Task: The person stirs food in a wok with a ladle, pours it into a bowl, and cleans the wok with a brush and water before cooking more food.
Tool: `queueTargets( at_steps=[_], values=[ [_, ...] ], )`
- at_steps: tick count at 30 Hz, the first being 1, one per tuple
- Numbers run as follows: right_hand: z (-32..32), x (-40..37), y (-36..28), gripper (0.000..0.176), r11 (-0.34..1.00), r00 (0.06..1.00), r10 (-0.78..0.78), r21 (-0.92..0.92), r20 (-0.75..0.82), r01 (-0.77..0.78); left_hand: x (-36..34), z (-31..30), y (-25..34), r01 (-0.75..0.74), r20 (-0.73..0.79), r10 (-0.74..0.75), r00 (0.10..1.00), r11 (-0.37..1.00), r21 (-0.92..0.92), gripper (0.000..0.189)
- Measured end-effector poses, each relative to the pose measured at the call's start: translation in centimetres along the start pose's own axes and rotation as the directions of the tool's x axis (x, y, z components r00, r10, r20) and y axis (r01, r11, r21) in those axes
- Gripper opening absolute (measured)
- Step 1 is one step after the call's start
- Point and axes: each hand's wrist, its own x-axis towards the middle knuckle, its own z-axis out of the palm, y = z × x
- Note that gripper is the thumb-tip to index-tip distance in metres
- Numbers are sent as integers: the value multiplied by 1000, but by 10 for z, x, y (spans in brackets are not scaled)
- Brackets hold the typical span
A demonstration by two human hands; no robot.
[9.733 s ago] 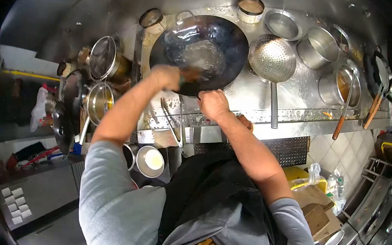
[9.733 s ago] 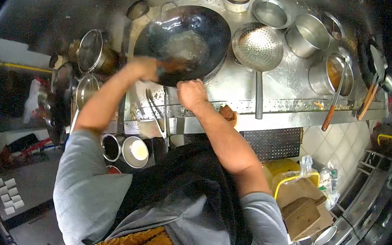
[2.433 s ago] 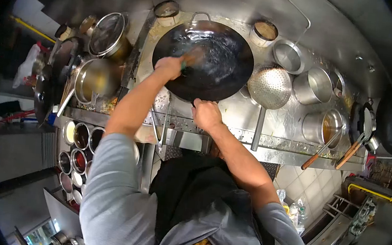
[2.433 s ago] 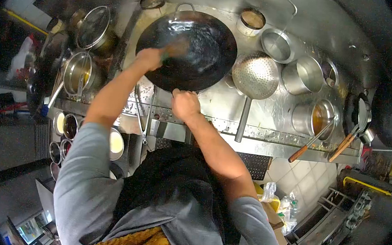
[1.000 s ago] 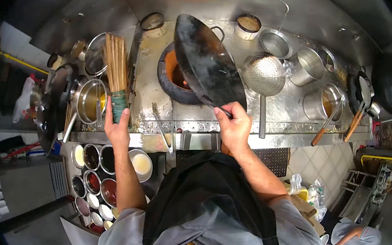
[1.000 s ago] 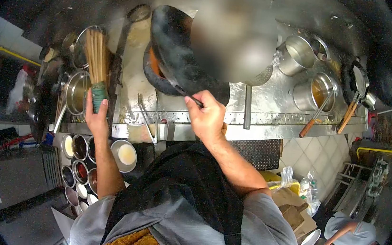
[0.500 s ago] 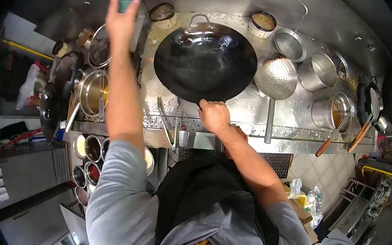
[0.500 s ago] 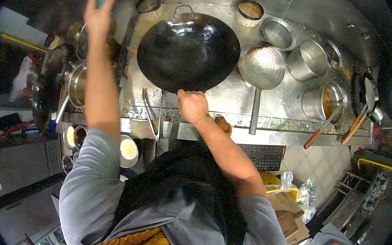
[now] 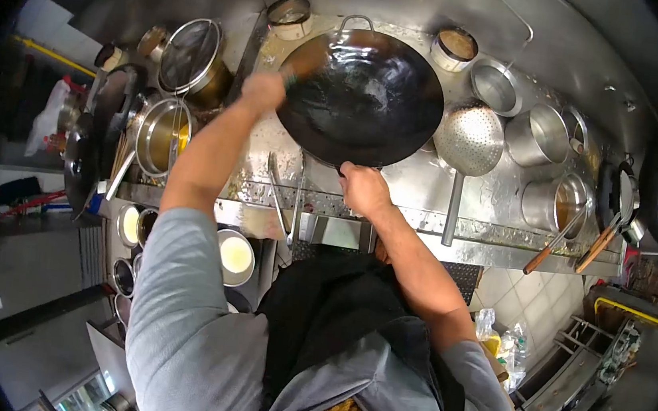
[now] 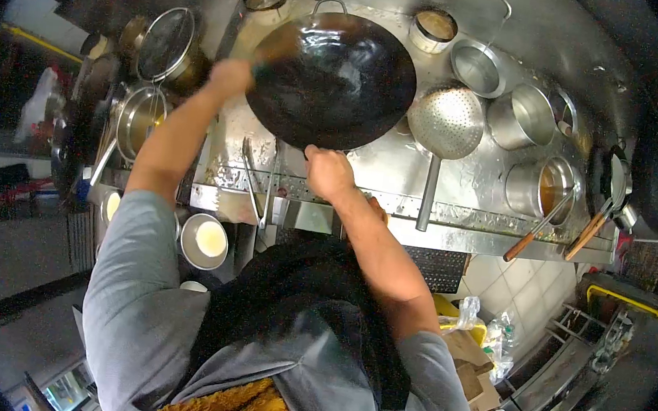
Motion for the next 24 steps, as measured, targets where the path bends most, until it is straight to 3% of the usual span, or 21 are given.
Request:
queueTargets(
  at_steps=[1, 2, 5, 6, 7, 8, 9, 11, 13, 14, 15, 16, 17, 18, 21, 22, 23, 24],
  values=[
    [0, 2, 0, 10, 1000, 1000, 13, 17, 6, -13, 6, -20, -11, -14, -192, 12, 981, 1000, -11, 59],
    [1, 4, 0, 11, 999, 999, 33, 36, 10, -33, 17, -31, -10, 38, -250, -61, 966, 995, -96, 68],
    [-4, 0, -5, 12, 1000, 999, -9, 14, -47, 10, 32, 2, 23, -51, -449, -146, 881, 916, -399, 71],
    [-3, 2, -5, 12, 1000, 999, -14, 14, -44, 15, 53, 41, 42, 11, -237, -213, 948, 764, -646, 69],
    [-2, 2, -3, 13, 999, 999, -13, 35, -31, 14, 39, 50, 73, 44, -83, -97, 992, 869, -493, 70],
    [-1, 3, 0, 13, 999, 1000, -11, 53, -20, 12, 12, 60, 109, -7, -30, -4, 1000, 931, -365, 70],
    [-1, 2, 1, 13, 999, 1000, -13, 46, -20, 14, 15, 106, 130, -203, -35, 239, 970, 730, -653, 72],
    [-2, 2, 5, 12, 996, 999, -23, 86, -34, 25, -40, 81, 158, -322, -68, 341, 937, 774, -546, 74],
    [-7, -1, 1, 12, 996, 1000, 6, 84, -17, -5, -32, 74, 107, -456, -47, 478, 877, 798, -394, 71],
    [-11, 0, -2, 11, 997, 1000, 9, 76, -6, -8, -13, 63, 71, -376, 7, 390, 921, 891, -256, 69],
    [-13, 1, -3, 11, 995, 998, 48, 82, 31, -50, 15, 46, 40, -204, 96, 201, 975, 979, 16, 69],
    [-14, 2, -5, 11, 996, 998, 47, 79, 31, -49, 40, 39, 7, 6, -92, -8, 996, 1000, -22, 68],
    [-15, 4, -5, 11, 996, 998, 53, 74, 25, -55, 46, 20, -8, -4, -254, -24, 967, 994, -110, 66],
    [-12, 1, -5, 12, 995, 997, 69, 76, 26, -71, 36, -8, 2, 44, -353, -134, 926, 966, -253, 67],
    [-9, 0, -5, 12, 998, 999, 10, 70, -48, -7, 24, -24, 37, 68, -324, -271, 907, 851, -521, 78],
    [-8, 2, -5, 12, 998, 999, 4, 66, -46, -1, 61, 22, 41, -103, -408, -259, 875, 725, -681, 81],
    [-7, 1, -4, 12, 996, 999, 18, 85, -33, -15, 68, 42, 66, -137, -391, -287, 875, 627, -767, 82],
    [-7, 2, -4, 12, 994, 999, 32, 101, -21, -30, 86, 74, 90, -144, -383, -270, 884, 621, -771, 83]
  ],
)
